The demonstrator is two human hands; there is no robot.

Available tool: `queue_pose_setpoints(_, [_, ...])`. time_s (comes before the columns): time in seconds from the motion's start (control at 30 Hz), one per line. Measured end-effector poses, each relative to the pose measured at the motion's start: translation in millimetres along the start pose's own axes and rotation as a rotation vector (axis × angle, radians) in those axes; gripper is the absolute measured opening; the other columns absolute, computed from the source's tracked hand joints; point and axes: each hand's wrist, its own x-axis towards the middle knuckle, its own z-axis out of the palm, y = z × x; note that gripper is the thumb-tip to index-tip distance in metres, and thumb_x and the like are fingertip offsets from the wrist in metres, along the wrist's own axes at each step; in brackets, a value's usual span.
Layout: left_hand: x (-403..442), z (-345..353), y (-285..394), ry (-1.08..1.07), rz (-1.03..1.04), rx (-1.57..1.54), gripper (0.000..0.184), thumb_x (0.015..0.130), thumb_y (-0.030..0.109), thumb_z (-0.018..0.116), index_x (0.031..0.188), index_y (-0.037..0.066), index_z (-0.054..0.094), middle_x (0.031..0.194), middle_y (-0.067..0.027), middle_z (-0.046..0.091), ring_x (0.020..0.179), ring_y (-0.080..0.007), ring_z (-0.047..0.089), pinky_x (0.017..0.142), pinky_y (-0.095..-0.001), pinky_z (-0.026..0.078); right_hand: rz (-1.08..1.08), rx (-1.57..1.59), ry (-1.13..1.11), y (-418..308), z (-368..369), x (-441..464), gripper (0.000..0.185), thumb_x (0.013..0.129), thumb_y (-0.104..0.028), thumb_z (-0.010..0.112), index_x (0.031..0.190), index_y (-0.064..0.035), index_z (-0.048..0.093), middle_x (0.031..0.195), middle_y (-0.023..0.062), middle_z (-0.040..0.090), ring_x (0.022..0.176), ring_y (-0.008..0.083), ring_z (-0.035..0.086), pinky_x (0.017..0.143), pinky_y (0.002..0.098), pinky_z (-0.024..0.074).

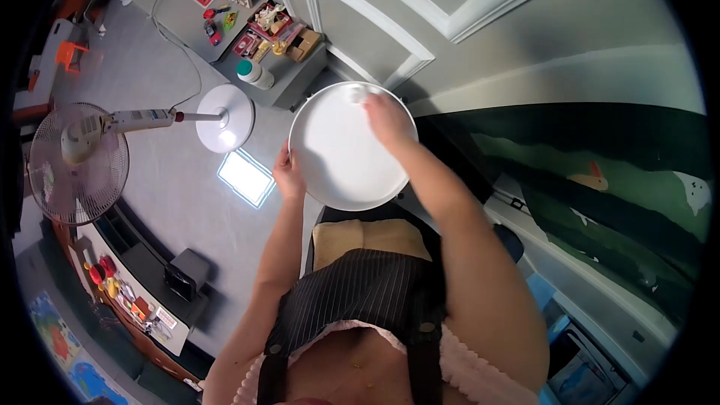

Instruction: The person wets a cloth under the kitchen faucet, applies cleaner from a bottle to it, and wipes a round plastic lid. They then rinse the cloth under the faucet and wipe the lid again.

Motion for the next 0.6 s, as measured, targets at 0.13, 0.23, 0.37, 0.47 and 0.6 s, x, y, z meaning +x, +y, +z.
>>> queue_pose_setpoints(0.13, [0.5, 2.8, -3.7, 0.084, 0.043, -0.121, 0.031, 0.096, 0.007, 0.053, 0.126, -0.002, 0.058, 0.108, -0.006, 0.067, 0.092, -0.0093, 0.06, 0.081, -0.0221, 0.047, 0.044, -0.055, -0.287, 7.1, -9.3, -89.4, 0.009, 0.088, -0.014, 0.053, 0.091, -0.0058, 0.056, 0.093, 0.0154, 0.059, 0.087, 0.0358, 0.059, 0.074, 0.0469, 0.0482])
queue_pose_setpoints(0.23, [0.5, 5.0, -3.4, 0.096, 0.045, -0.154, 0.031, 0.096, 0.007, 0.054, 0.125, -0.002, 0.058, 0.109, -0.0066, 0.067, 0.095, -0.0104, 0.06, 0.084, -0.0234, 0.047, -0.123, 0.267, -0.506, -27.3, 24.0, -149.0, 0.007, 0.087, -0.013, 0.053, 0.087, -0.0073, 0.057, 0.093, 0.0131, 0.058, 0.093, 0.0327, 0.057, 0.078, 0.0474, 0.0467])
queue_pose_setpoints(0.37, [3.1, 2.1, -6.4, 0.075, -0.011, -0.226, 0.033, 0.094, 0.01, 0.057, 0.124, -0.002, 0.059, 0.117, -0.0139, 0.065, 0.107, -0.0182, 0.061, 0.092, -0.0299, 0.047, -0.263, 0.189, -0.555, -121.3, 53.9, -92.6, 0.01, 0.088, -0.017, 0.053, 0.091, -0.0088, 0.056, 0.101, 0.0137, 0.056, 0.086, 0.0369, 0.059, 0.075, 0.0483, 0.0484])
queue_pose_setpoints(0.47, [0.2, -0.4, 6.6, 0.029, 0.015, -0.269, 0.034, 0.095, 0.012, 0.057, 0.126, -0.001, 0.058, 0.117, -0.0133, 0.065, 0.105, -0.0169, 0.061, 0.091, -0.0289, 0.047, -0.179, 0.16, -0.253, -127.3, 69.4, -28.6, 0.014, 0.089, -0.018, 0.051, 0.101, -0.0102, 0.054, 0.102, 0.0144, 0.056, 0.087, 0.0376, 0.06, 0.074, 0.0491, 0.0492])
queue_pose_setpoints(0.6, [1.8, 0.5, 15.6, -0.023, -0.039, -0.276, 0.034, 0.096, 0.013, 0.055, 0.126, -0.001, 0.058, 0.116, -0.0125, 0.066, 0.1, -0.0155, 0.062, 0.088, -0.028, 0.048, -0.158, 0.039, -0.082, -81.0, 56.9, 38.3, 0.017, 0.091, -0.02, 0.049, 0.105, -0.0105, 0.053, 0.103, 0.0152, 0.055, 0.092, 0.0385, 0.06, 0.077, 0.0496, 0.0491])
